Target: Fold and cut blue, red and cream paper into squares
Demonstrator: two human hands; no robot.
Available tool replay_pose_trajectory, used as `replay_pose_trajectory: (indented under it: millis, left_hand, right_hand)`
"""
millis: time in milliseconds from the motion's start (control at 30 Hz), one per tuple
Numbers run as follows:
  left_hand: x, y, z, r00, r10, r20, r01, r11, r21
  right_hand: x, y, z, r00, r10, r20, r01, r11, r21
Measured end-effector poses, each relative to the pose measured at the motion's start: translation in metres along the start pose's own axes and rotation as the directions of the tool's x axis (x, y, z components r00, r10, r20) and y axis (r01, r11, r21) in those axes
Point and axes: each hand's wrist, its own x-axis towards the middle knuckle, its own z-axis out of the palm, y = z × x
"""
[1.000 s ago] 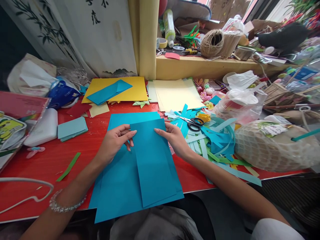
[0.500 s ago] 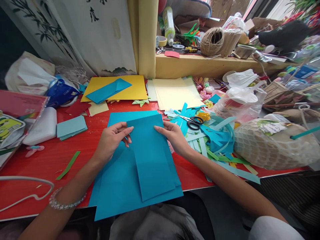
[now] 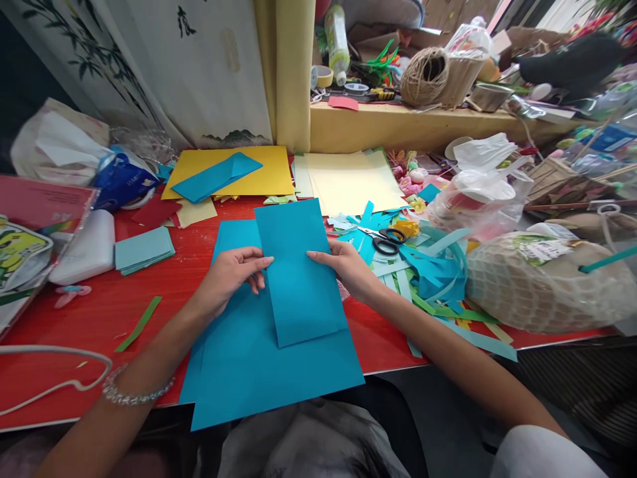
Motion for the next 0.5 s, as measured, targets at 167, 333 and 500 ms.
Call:
replay_pose_trajectory:
  millis: [167, 333, 500]
  left_hand:
    - [0.0011, -0.0004, -0.0054, 0.977, 0.100, -0.189, -0.115, 0.991, -0.070]
    - [0.0013, 0.0007, -0.0056, 0.989, 0.091, -0.114, -0.094, 0.995, -0.016]
    - [0.0007, 0.0002, -0.0043, 0.992, 0.094, -0.085, -0.091, 0.995, 0.042]
  right_hand:
    - [0.0002, -0.0046, -0.0010, 0.989, 0.151, 0.008, -0.149, 0.984, -0.102]
    - [0.0006, -0.0004, -0.0015, 0.995, 0.099, 0.016, -0.097, 0.992, -0.083]
    - [0.0006, 0.0005, -0.0011, 0.997, 0.081, -0.002, -0.081, 0.994, -0.076]
